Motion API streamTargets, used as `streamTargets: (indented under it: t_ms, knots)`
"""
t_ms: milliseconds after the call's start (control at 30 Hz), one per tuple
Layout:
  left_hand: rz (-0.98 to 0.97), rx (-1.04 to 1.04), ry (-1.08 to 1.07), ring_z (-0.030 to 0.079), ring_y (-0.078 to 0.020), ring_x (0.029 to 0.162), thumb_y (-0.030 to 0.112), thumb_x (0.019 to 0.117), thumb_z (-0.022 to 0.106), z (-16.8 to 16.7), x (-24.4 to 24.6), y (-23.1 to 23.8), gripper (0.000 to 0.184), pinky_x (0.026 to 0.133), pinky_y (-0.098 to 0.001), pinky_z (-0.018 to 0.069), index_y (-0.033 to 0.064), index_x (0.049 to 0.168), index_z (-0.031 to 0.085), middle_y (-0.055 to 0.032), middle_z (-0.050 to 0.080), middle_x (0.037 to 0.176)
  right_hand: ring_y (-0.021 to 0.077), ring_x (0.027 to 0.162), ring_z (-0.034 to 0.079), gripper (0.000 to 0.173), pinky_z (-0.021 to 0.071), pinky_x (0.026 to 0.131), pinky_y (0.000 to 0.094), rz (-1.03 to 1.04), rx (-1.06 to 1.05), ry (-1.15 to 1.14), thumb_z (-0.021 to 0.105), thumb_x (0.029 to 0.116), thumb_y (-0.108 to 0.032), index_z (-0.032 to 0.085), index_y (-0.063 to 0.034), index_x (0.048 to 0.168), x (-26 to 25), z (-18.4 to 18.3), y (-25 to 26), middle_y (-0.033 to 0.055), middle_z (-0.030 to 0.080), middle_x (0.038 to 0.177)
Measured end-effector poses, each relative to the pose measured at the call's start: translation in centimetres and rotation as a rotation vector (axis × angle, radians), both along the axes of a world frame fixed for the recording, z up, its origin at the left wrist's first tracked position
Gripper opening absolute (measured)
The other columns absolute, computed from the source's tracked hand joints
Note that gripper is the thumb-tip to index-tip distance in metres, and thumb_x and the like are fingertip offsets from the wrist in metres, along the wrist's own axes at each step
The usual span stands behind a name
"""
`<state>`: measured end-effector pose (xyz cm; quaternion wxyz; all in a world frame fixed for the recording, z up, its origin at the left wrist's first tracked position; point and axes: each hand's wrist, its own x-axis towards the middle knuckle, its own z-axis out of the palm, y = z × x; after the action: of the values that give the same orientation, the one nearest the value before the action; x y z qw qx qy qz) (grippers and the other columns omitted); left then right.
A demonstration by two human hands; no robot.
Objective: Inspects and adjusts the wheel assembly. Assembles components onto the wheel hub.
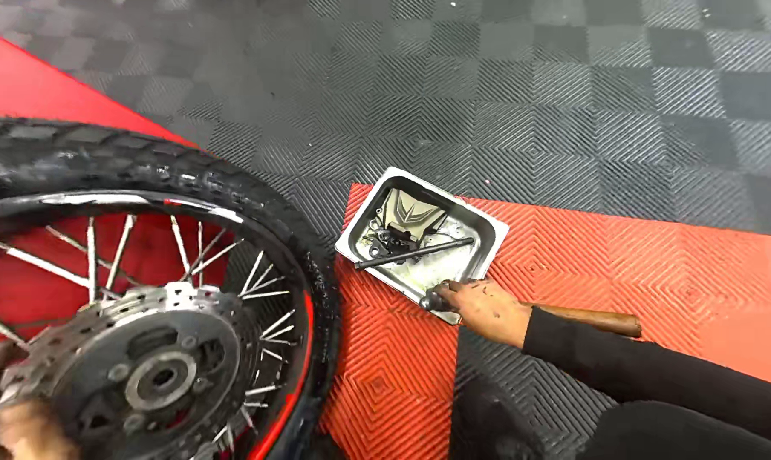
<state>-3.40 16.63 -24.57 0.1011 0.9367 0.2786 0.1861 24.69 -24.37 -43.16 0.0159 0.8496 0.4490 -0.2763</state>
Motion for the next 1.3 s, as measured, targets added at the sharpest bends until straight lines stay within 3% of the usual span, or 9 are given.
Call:
streamTargets:
  t_ms: [133,267,500,633,767,933,1067,1200,1300]
  knots:
    - [0.085,0.126,0.06,0.062,-0.0376,0.123,0.029,0.1051,0.054,-0.4,0.7,-2.4,0.047,0.102,-0.0524,0.0513,-0.0027,0.14,0.056,-0.0274,0.059,0.137,0.0359,0.108,0.065,0.048,0.0584,0.08,0.0525,-0.018,0.113,-0.02,0.069,0.0908,-0.013,0.062,-0.019,0.138,-1.2,-0.9,-3.0,0.012,0.068,0.118]
    - [-0.243,0.2,0.105,0.045,-0.0452,0.139,0.038,0.0993,0.058,-1.8,7.5,-7.6,0.042,0.115,-0.0659,0.0316,0.0077,0.126,0.069,-0.0221,0.054,0.146,0.0352,0.114,0.064,0.059,0.058,0.085,0.0513,-0.013,0.137,-0.013,0.071,0.0901,-0.018,0.055,-0.0167,0.147,-1.5,-1.0,-4.1,0.0146,0.065,0.127]
    - [-0.854,0.145,0.539,0.064,-0.0346,0.116,0.024,0.098,0.067,-9.5,25.8,-12.7,0.024,0.099,-0.057,0.0516,0.0132,0.119,0.072,-0.0134,0.068,0.12,0.0353,0.116,0.064,0.056,0.0574,0.086,0.0534,-0.043,0.193,0.007,0.071,0.0932,-0.032,0.056,-0.0196,0.146,-2.3,-1.0,-5.6,0.0159,0.06,0.136]
    - [-1.059,0.261,0.788,0.066,-0.0388,0.111,0.021,0.0955,0.07,-14.3,33.6,-15.9,0.032,0.093,-0.0606,0.0533,0.011,0.125,0.068,-0.0163,0.066,0.123,0.0329,0.11,0.066,0.067,0.0566,0.088,0.054,-0.118,0.162,0.145,0.071,0.0937,-0.039,0.046,-0.0316,0.155,-2.4,0.4,-8.3,0.0135,0.063,0.132]
    - [-1.201,0.366,0.918,0.068,-0.0383,0.105,0.018,0.0953,0.069,-17.3,37.1,-16.9,0.023,0.091,-0.0603,0.0539,0.0085,0.116,0.071,-0.0158,0.069,0.117,0.0246,0.109,0.067,0.056,0.0563,0.091,0.0491,-0.203,0.116,0.217,0.064,0.0968,-0.052,0.057,-0.0241,0.145,-1.1,1.5,-10.4,0.0065,0.066,0.126]
    - [-1.183,0.38,0.838,0.068,-0.0404,0.101,0.009,0.0994,0.059,-16.2,37.5,-16.3,0.018,0.085,-0.0617,0.0547,0.0057,0.113,0.07,-0.0176,0.067,0.118,0.0176,0.099,0.069,0.05,0.0575,0.089,0.0455,-0.242,0.212,0.204,0.061,0.0989,-0.052,0.063,-0.0226,0.139,2.4,0.6,-10.1,0.0011,0.069,0.12]
    - [-1.031,0.19,0.584,0.07,-0.0381,0.101,0.026,0.103,0.059,-12.0,38.2,-13.7,0.024,0.086,-0.0635,0.0548,0.0097,0.112,0.075,-0.0155,0.071,0.111,0.0175,0.086,0.07,0.026,0.059,0.078,0.0494,-0.286,0.37,0.16,0.063,0.1003,-0.041,0.073,-0.0207,0.114,5.7,-0.3,-7.8,-0.0012,0.073,0.097]
    - [-0.804,-0.051,0.301,0.071,-0.0231,0.096,0.028,0.1011,0.062,-6.0,36.2,-10.3,0.024,0.091,-0.0508,0.0567,0.0102,0.11,0.077,-0.0089,0.074,0.102,0.0232,0.084,0.071,0.016,0.0573,0.075,0.0559,-0.313,0.508,0.07,0.064,0.0994,-0.03,0.075,-0.0189,0.096,9.1,-3.2,-4.0,0.0024,0.073,0.088]
    - [-0.667,-0.109,0.155,0.071,-0.0138,0.087,0.029,0.1005,0.063,-3.1,33.5,-9.1,0.025,0.084,-0.0383,0.0593,0.0088,0.109,0.075,-0.0063,0.073,0.099,0.0281,0.086,0.069,0.015,0.056,0.075,0.0569,-0.178,0.523,0.03,0.065,0.0962,-0.027,0.075,-0.0199,0.103,11.1,-6.1,0.8,0.0058,0.07,0.093]
